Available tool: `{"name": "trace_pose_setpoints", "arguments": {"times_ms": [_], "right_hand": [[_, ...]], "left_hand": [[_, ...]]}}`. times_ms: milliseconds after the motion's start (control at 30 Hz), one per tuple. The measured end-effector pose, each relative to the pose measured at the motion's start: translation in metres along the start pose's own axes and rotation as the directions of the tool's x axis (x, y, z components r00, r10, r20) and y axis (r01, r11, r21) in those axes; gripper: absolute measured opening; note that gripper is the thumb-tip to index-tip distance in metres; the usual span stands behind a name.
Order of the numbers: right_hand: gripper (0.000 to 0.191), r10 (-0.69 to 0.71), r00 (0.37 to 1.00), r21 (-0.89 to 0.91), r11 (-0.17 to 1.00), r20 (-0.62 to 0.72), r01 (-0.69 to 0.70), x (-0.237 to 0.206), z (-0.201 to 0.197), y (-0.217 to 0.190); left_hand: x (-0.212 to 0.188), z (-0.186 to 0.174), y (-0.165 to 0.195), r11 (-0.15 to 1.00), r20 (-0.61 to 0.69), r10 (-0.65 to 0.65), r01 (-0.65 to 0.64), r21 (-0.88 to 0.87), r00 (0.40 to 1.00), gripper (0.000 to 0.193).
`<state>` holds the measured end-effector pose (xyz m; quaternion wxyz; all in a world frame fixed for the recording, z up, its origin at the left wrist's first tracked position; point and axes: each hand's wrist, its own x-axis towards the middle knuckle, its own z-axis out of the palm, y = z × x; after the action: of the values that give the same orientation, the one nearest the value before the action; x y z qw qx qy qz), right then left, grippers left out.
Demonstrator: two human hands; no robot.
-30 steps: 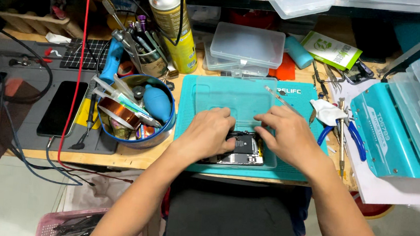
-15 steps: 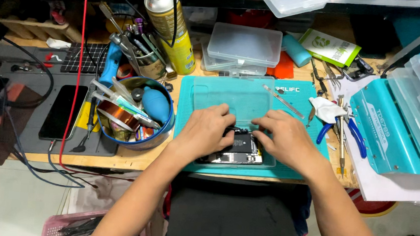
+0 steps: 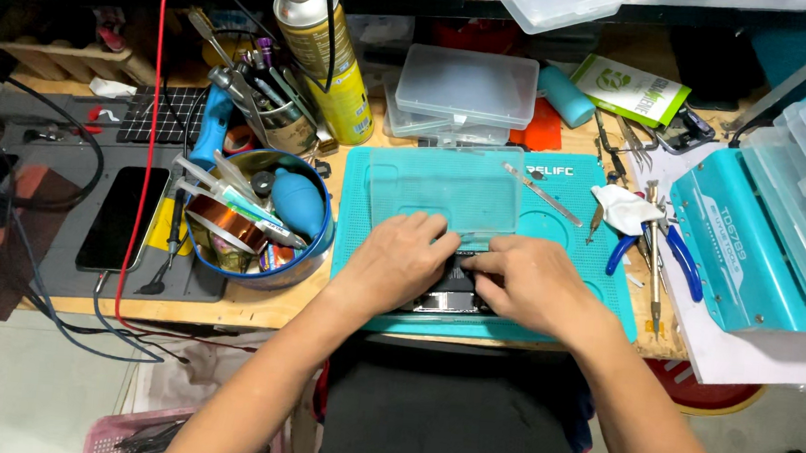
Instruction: The person works on a disassembled smartphone at a repair bench, handling the exposed internals and battery, then wipes the phone's screen with a tissue, connects a charging cable and presses the screen to test the device. They then place the phone into a plastic case, work on the exposed chassis with a tool, and handle small screws and components.
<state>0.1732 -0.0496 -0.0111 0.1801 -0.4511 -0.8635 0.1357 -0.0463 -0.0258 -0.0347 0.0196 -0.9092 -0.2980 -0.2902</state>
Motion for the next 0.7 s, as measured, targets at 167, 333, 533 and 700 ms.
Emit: {"name": "trace_pose_setpoints", "arguments": {"times_ms": [167,333,533,700], "right_hand": [[0.023,0.036,0.998,-0.002,0.999,0.043,-0.036,0.006,0.000,0.004],[0.025,0.094,0.991,0.025,0.995,0.097,-0.097,0.013,-0.003,0.007],[0.026,0.111,0.986,0.033,0.993,0.123,-0.116,0.013,-0.005,0.008],[0.027,0.130,0.982,0.024,0.991,0.136,-0.135,0.013,-0.005,0.007]], "left_hand": [[0.000,0.001,0.007,0.996,-0.009,-0.075,0.075,-0.056,0.997,0.024],[0.000,-0.002,0.011,0.993,-0.009,-0.095,0.094,-0.074,0.995,0.026],[-0.002,0.002,0.007,0.997,-0.021,-0.076,0.076,0.013,0.997,0.017],[-0.002,0.005,0.009,0.993,-0.030,-0.105,0.106,0.047,0.994,0.013]]}}
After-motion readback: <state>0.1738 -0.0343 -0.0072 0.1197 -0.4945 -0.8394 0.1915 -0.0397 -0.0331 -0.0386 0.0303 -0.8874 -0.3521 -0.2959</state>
